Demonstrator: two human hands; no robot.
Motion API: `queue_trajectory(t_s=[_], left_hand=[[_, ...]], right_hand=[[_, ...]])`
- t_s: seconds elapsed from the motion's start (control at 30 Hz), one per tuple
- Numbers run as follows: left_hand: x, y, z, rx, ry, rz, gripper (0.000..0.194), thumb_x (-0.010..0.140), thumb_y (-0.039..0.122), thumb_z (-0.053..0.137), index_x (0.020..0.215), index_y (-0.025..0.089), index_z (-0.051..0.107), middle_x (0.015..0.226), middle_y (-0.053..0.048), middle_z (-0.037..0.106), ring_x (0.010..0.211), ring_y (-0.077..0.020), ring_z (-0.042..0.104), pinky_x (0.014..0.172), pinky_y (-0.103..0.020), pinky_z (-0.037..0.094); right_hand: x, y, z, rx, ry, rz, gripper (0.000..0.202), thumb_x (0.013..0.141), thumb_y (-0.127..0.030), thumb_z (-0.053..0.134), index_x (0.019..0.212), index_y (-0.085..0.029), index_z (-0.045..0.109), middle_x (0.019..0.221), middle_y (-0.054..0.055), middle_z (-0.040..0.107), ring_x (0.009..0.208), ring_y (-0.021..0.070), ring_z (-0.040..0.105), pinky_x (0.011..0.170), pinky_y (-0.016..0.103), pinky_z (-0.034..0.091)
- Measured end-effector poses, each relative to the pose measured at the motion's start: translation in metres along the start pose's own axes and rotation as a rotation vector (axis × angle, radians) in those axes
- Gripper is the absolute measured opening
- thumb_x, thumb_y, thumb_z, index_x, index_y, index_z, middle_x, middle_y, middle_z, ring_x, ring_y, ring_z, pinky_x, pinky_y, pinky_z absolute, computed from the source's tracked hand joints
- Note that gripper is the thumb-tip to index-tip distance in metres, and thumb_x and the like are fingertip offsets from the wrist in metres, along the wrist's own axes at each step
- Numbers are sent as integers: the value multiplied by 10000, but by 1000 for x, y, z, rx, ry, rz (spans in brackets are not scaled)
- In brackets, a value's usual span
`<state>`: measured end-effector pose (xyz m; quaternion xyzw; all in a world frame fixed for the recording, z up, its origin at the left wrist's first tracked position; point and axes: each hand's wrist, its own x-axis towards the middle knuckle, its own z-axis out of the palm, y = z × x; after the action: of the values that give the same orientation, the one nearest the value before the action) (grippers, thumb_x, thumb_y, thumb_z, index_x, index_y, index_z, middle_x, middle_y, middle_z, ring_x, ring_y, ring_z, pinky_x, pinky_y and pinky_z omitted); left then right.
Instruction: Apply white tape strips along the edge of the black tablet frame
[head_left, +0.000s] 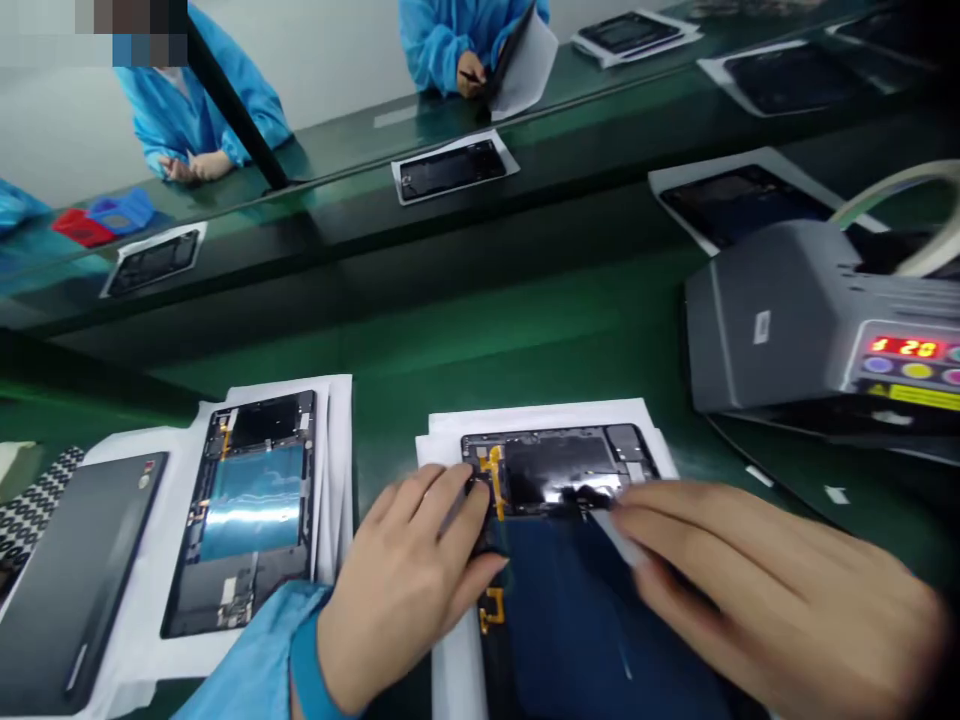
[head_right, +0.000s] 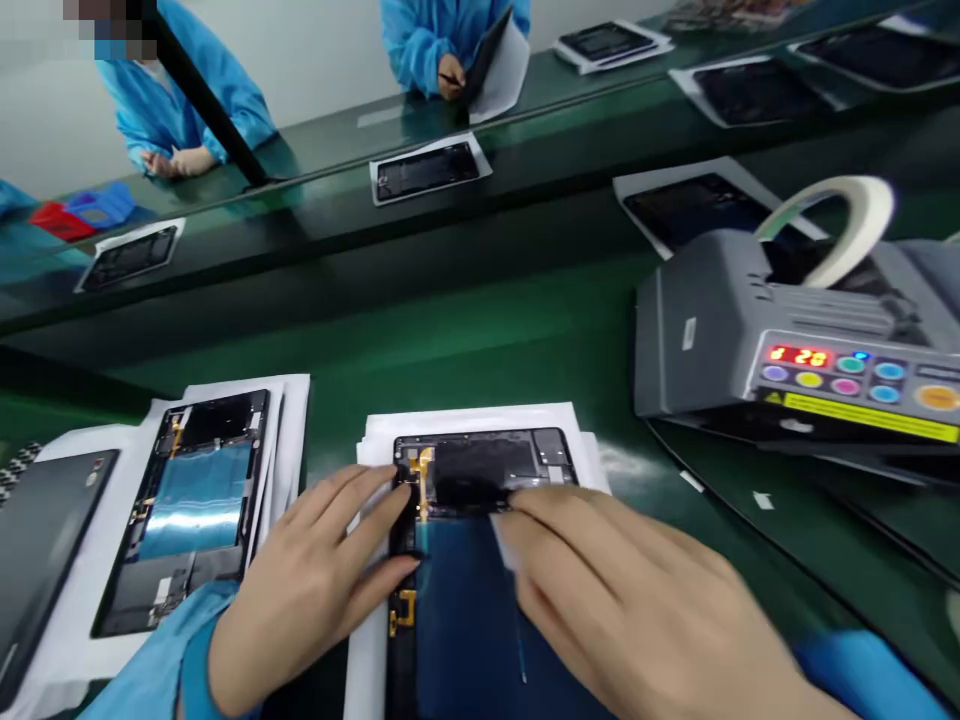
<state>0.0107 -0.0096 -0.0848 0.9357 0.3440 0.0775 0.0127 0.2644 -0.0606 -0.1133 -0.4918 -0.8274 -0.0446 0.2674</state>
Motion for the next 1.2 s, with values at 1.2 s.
queue_trajectory(t_s=[1.2], left_hand=[[5, -8, 39, -116, 65, 4, 447, 885, 466, 616, 1132, 95, 639, 1252, -137, 621, 1118, -301, 578, 960, -437, 483]], right_hand=[[87, -37, 48, -458, -355, -215, 243, 747, -24, 508, 860, -115, 702, 907, 118, 685, 685, 198, 622, 570, 308, 463]])
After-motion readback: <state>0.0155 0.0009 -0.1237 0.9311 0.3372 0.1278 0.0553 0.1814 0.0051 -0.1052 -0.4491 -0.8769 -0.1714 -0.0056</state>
